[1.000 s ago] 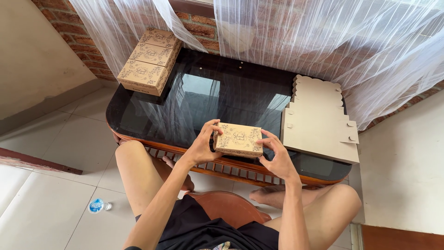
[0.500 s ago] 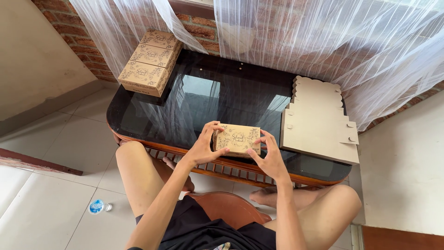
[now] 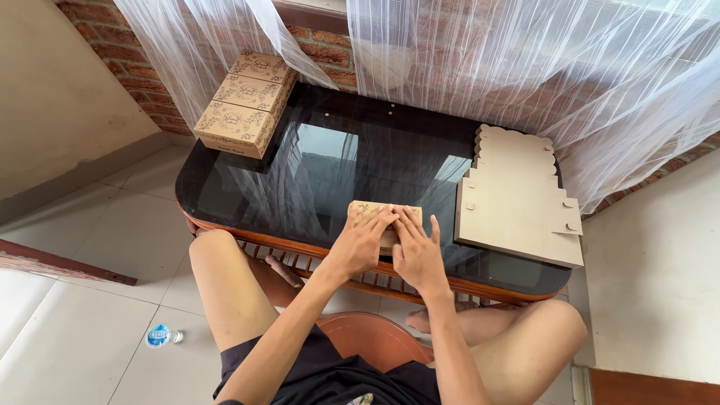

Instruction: Folding flat cardboard sheets into small boxes and stacking them on a table.

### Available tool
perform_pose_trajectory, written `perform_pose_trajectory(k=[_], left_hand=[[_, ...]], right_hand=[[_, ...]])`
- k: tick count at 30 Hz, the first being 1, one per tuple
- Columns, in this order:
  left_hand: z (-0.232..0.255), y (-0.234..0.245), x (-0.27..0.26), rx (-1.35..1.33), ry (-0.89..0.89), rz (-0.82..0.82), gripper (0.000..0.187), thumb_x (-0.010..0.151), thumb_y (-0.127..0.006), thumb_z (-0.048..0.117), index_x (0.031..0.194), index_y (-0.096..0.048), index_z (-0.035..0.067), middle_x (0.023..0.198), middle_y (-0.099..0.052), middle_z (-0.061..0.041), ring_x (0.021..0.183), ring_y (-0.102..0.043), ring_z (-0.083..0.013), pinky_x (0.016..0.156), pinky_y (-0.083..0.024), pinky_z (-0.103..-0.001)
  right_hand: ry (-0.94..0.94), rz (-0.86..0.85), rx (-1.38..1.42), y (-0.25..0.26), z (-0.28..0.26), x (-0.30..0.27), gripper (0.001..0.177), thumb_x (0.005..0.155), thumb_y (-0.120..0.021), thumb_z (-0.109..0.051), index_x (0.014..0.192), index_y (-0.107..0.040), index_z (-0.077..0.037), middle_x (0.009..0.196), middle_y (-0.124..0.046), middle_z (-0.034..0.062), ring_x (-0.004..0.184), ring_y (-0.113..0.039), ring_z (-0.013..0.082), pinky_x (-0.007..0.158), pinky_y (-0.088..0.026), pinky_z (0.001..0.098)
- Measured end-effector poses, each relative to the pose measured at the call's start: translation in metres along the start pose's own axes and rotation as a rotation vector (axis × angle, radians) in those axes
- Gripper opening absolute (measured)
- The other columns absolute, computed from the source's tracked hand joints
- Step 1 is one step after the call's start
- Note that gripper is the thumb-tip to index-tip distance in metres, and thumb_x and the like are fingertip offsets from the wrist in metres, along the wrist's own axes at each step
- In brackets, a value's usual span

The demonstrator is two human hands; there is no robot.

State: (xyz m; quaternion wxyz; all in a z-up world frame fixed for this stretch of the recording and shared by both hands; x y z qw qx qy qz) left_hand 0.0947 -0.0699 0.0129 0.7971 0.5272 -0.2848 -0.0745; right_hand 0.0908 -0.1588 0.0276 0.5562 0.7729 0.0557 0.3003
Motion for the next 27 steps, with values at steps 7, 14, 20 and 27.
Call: perform_pose_trajectory(k=[7,14,20,27], left_hand=[[-0.024,0.006,-0.005,0.13,0.091,0.044,0.058,0.083,-0.047,0.021,0.141,-0.053,0.02,0.157,-0.047,-0.006,0.147,-0.039,-0.0247,0.115,-0.028,-0.05],[-0.039,0.011,-0.012,-0.421,0.225,0.119,0.061,0.084,-0.042,0.003,0.143,-0.053,0.007,0.167,-0.025,-0.017,0.154,-0.023,-0.0357,0.12,-0.031,-0.045],[-0.046,0.013,-0.023,-0.74,0.329,0.163,0.072,0.091,-0.038,0.004,0.162,-0.026,0.011,0.172,-0.006,-0.014,0.156,-0.013,-0.0347,0.123,-0.026,-0.045],[-0.034,0.015,-0.04,-0.865,0.424,0.057,0.068,0.108,-0.03,0.035,0.165,-0.002,0.01,0.171,-0.006,-0.018,0.153,-0.017,-0.0396,0.12,-0.03,-0.053]], right_hand=[[-0.16,-0.11,0.125,-0.005,0.027,-0.004,0.069,0.084,-0.041,-0.022,0.152,-0.049,-0.019,0.163,-0.04,0.0009,0.152,-0.032,0.0171,0.12,-0.018,0.0459],[-0.234,-0.113,0.539,-0.005,0.029,-0.006,0.073,0.084,-0.043,-0.015,0.157,-0.039,-0.011,0.17,-0.022,0.0103,0.157,-0.013,0.0287,0.123,-0.016,0.0456],[-0.327,-0.051,0.879,0.0,0.029,-0.011,0.082,0.089,-0.047,-0.01,0.165,-0.015,-0.014,0.172,-0.007,0.0156,0.156,-0.004,0.0341,0.124,-0.013,0.0505],[-0.4,-0.112,1.055,-0.016,0.037,-0.023,0.081,0.101,-0.051,-0.022,0.167,-0.004,-0.023,0.173,-0.003,0.0109,0.157,0.002,0.0289,0.125,-0.01,0.0468]])
Point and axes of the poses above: each hand's wrist, its own x-axis towards the middle knuckle, its own y-axis out of the back of the hand, z = x × y, the point moved 10 cm from there along x, towards the middle knuckle
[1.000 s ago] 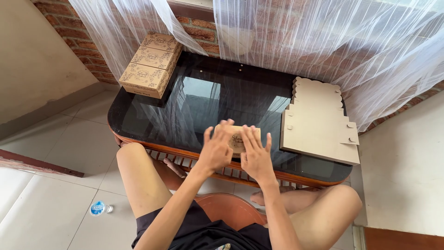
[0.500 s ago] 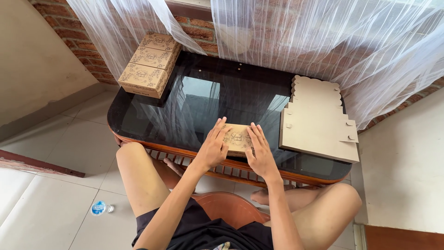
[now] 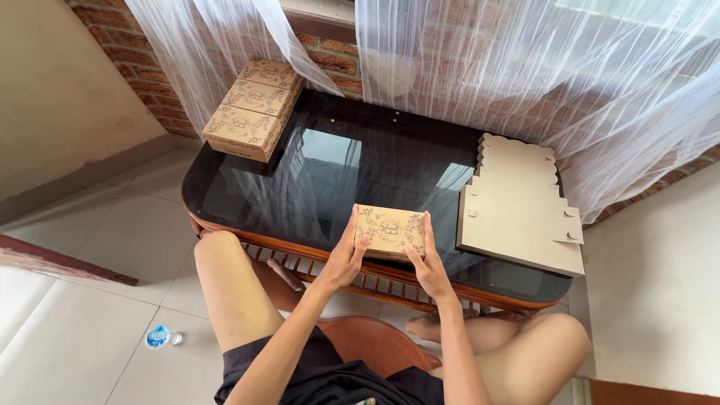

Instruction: Folding flat cardboard sheets into small boxes and stacking them on a table.

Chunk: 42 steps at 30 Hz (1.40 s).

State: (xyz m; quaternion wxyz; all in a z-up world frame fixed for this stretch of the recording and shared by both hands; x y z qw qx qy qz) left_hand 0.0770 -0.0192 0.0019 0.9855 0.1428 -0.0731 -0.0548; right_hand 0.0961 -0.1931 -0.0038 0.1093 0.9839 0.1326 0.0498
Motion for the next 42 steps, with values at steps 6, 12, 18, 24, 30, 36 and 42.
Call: perform_pose_trajectory(k=[6,12,18,24,30,36,42], left_hand=[[-0.012,-0.001,0.004,0.093,0.009,-0.053,0.104,0.096,-0.066,0.048,0.164,0.005,0.013,0.171,-0.007,-0.016,0.152,-0.02,-0.039,0.12,-0.032,-0.049],[-0.018,-0.002,0.0,0.138,-0.037,-0.068,0.087,0.104,-0.049,0.045,0.164,0.004,0.012,0.171,-0.006,-0.016,0.152,-0.02,-0.0389,0.118,-0.035,-0.05],[-0.027,0.007,-0.004,0.1,-0.082,0.0,0.072,0.107,-0.044,0.018,0.164,-0.002,0.007,0.169,-0.014,-0.019,0.151,-0.023,-0.0376,0.12,-0.031,-0.049],[-0.036,0.056,-0.018,-0.008,0.132,0.087,0.086,0.1,-0.059,0.031,0.165,-0.006,0.016,0.169,-0.02,-0.012,0.152,-0.026,-0.0295,0.122,-0.031,-0.045],[-0.062,0.152,-0.035,-0.112,0.312,0.573,0.078,0.088,-0.075,0.032,0.157,-0.04,0.017,0.154,-0.046,-0.016,0.146,-0.04,-0.0311,0.121,-0.03,-0.045],[-0.078,0.258,-0.038,-0.028,0.238,0.754,0.068,0.092,-0.073,0.032,0.15,-0.047,0.01,0.147,-0.051,-0.023,0.142,-0.044,-0.037,0.117,-0.035,-0.049],[-0.079,0.332,-0.028,0.052,0.222,0.74,0.07,0.091,-0.073,0.033,0.152,-0.044,0.013,0.151,-0.045,-0.021,0.147,-0.036,-0.0384,0.121,-0.026,-0.051]], right_hand=[[-0.17,-0.003,-0.238,0.002,-0.002,-0.001,0.116,0.081,-0.075,-0.055,0.165,0.003,-0.037,0.172,-0.011,0.0143,0.151,-0.023,0.0438,0.114,-0.03,0.0612],[-0.205,0.001,-0.235,-0.002,-0.011,-0.001,0.109,0.088,-0.072,-0.046,0.165,0.004,-0.035,0.171,-0.01,0.0179,0.147,-0.027,0.0496,0.112,-0.032,0.0652],[-0.167,-0.016,-0.204,-0.017,-0.029,-0.003,0.105,0.093,-0.068,-0.039,0.165,0.006,-0.023,0.168,-0.01,0.027,0.151,-0.016,0.0472,0.119,-0.022,0.0622],[-0.099,-0.093,-0.295,-0.066,-0.052,0.013,0.107,0.094,-0.066,-0.045,0.163,0.007,-0.007,0.164,-0.005,0.0352,0.152,-0.012,0.0474,0.123,-0.014,0.058],[-0.049,-0.158,-0.298,-0.15,-0.046,0.059,0.103,0.096,-0.069,-0.037,0.163,0.003,-0.007,0.166,-0.011,0.0305,0.153,-0.018,0.0411,0.126,-0.019,0.0491],[0.013,-0.179,-0.217,-0.234,-0.081,0.112,0.108,0.09,-0.071,-0.054,0.165,-0.007,-0.011,0.169,-0.015,0.0179,0.155,-0.02,0.0319,0.124,-0.025,0.045],[0.072,-0.225,-0.251,-0.294,-0.074,0.155,0.098,0.092,-0.075,-0.04,0.162,-0.018,-0.002,0.15,-0.033,0.0193,0.146,-0.037,0.0379,0.116,-0.045,0.0462]])
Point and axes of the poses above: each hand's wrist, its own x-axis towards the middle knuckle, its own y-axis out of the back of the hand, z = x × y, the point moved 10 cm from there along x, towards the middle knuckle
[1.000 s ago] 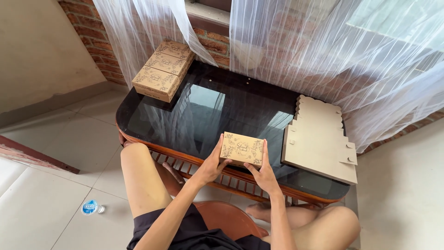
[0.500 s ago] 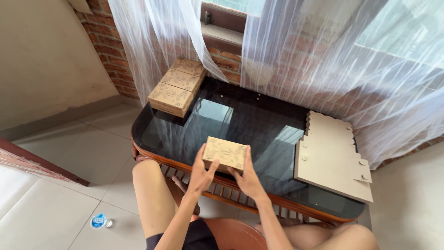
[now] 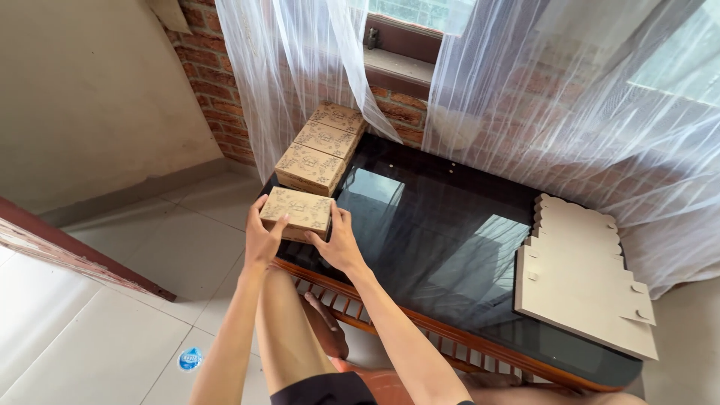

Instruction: Folding flat cardboard sheets into small boxes and stacking them on a table.

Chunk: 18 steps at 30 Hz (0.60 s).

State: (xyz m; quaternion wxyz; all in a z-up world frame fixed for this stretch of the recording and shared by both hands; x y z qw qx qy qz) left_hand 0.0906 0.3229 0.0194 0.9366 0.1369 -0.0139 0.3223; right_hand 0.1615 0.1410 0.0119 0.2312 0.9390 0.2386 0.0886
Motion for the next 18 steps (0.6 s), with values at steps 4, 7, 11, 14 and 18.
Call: perform_pose_trajectory(k=[4,7,11,14,18], left_hand=[[-0.017,0.007,0.024,0.072,0.006,-0.032,0.069,0.091,-0.072,0.036,0.149,-0.044,0.013,0.151,-0.043,-0.018,0.148,-0.035,-0.0368,0.122,-0.026,-0.052],[-0.025,0.003,0.034,0.132,-0.009,-0.062,0.066,0.094,-0.069,0.041,0.149,-0.044,0.015,0.15,-0.043,-0.017,0.147,-0.035,-0.0386,0.12,-0.029,-0.054],[-0.036,-0.002,0.052,0.205,-0.201,0.063,0.04,0.103,-0.063,0.046,0.127,-0.057,0.014,0.135,-0.045,-0.012,0.142,-0.041,-0.0345,0.117,-0.035,-0.049],[-0.033,-0.006,0.045,0.246,-0.196,0.105,0.049,0.098,-0.067,0.055,0.128,-0.057,0.018,0.138,-0.041,-0.012,0.142,-0.041,-0.0343,0.116,-0.036,-0.051],[-0.017,-0.014,0.03,0.306,-0.138,0.086,0.075,0.089,-0.068,0.071,0.141,-0.051,0.02,0.149,-0.034,-0.019,0.143,-0.037,-0.0419,0.114,-0.036,-0.063]], right_hand=[[0.007,-0.04,-0.057,-0.016,-0.008,0.011,0.088,0.097,-0.068,-0.032,0.162,-0.016,-0.002,0.153,-0.031,0.0202,0.147,-0.036,0.0376,0.115,-0.045,0.0463],[-0.016,-0.073,-0.072,-0.016,-0.016,0.007,0.084,0.1,-0.062,-0.03,0.163,-0.013,-0.004,0.158,-0.027,0.0212,0.148,-0.033,0.0376,0.115,-0.044,0.0478],[0.054,-0.098,-0.083,-0.009,-0.019,0.001,0.077,0.099,-0.06,-0.023,0.162,-0.02,-0.005,0.159,-0.029,0.0236,0.141,-0.044,0.0401,0.109,-0.049,0.0534],[0.131,-0.087,-0.087,-0.003,-0.008,-0.01,0.072,0.097,-0.062,-0.021,0.159,-0.029,-0.006,0.157,-0.035,0.0237,0.134,-0.053,0.0394,0.105,-0.052,0.0522],[0.288,0.084,-0.096,0.043,0.007,-0.039,0.063,0.09,-0.069,-0.01,0.149,-0.047,-0.006,0.142,-0.05,0.0226,0.112,-0.068,0.0378,0.095,-0.058,0.0472]])
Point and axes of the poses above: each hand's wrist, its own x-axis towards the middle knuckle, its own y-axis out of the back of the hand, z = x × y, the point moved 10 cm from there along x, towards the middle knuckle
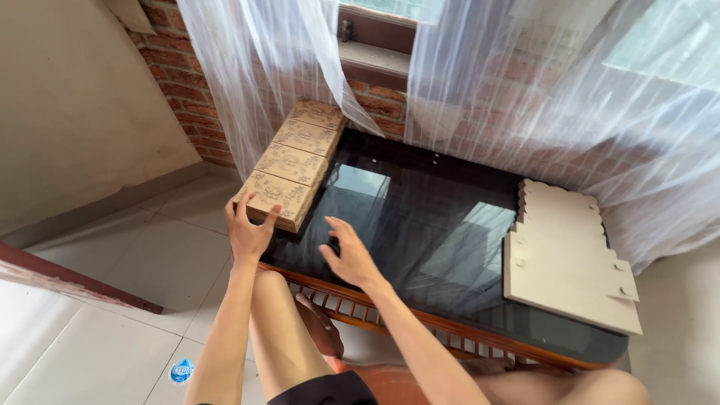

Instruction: Folding flat cardboard sheets into small boxes and stacking them on a table.

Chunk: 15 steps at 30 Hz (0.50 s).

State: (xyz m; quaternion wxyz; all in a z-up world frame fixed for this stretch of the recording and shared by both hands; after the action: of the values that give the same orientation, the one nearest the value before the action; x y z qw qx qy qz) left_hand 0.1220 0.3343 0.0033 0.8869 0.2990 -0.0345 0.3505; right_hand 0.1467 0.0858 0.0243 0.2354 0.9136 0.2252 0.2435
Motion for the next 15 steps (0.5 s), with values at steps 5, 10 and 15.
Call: perform_pose_trajectory(k=[5,10,15], left_hand=[[-0.011,-0.013,-0.007,0.176,0.006,0.125,0.078,0.092,-0.058,0.079,0.145,-0.056,0.022,0.155,-0.032,-0.023,0.136,-0.044,-0.0516,0.107,-0.038,-0.068],[0.019,-0.013,-0.03,0.236,-0.018,0.262,0.075,0.096,-0.054,0.077,0.148,-0.049,0.023,0.156,-0.025,-0.023,0.14,-0.038,-0.0524,0.111,-0.033,-0.065],[0.127,-0.049,-0.088,-0.041,-0.549,0.246,0.015,0.1,-0.074,0.021,0.112,-0.069,0.015,0.113,-0.064,-0.011,0.117,-0.059,-0.0342,0.103,-0.043,-0.046]], right_hand=[[-0.054,0.227,-0.118,0.1,0.052,-0.067,0.043,0.09,-0.067,-0.007,0.133,-0.064,-0.015,0.132,-0.064,0.0087,0.104,-0.074,0.0265,0.084,-0.06,0.0384],[-0.067,0.435,-0.401,0.23,0.091,-0.141,0.039,0.086,-0.069,-0.004,0.124,-0.07,-0.015,0.121,-0.069,0.0094,0.098,-0.073,0.0273,0.087,-0.057,0.0413],[-0.537,0.175,-0.866,0.317,0.16,-0.22,0.066,0.085,-0.069,-0.061,0.14,-0.059,-0.025,0.151,-0.052,0.0091,0.136,-0.054,0.0339,0.11,-0.04,0.0587]])
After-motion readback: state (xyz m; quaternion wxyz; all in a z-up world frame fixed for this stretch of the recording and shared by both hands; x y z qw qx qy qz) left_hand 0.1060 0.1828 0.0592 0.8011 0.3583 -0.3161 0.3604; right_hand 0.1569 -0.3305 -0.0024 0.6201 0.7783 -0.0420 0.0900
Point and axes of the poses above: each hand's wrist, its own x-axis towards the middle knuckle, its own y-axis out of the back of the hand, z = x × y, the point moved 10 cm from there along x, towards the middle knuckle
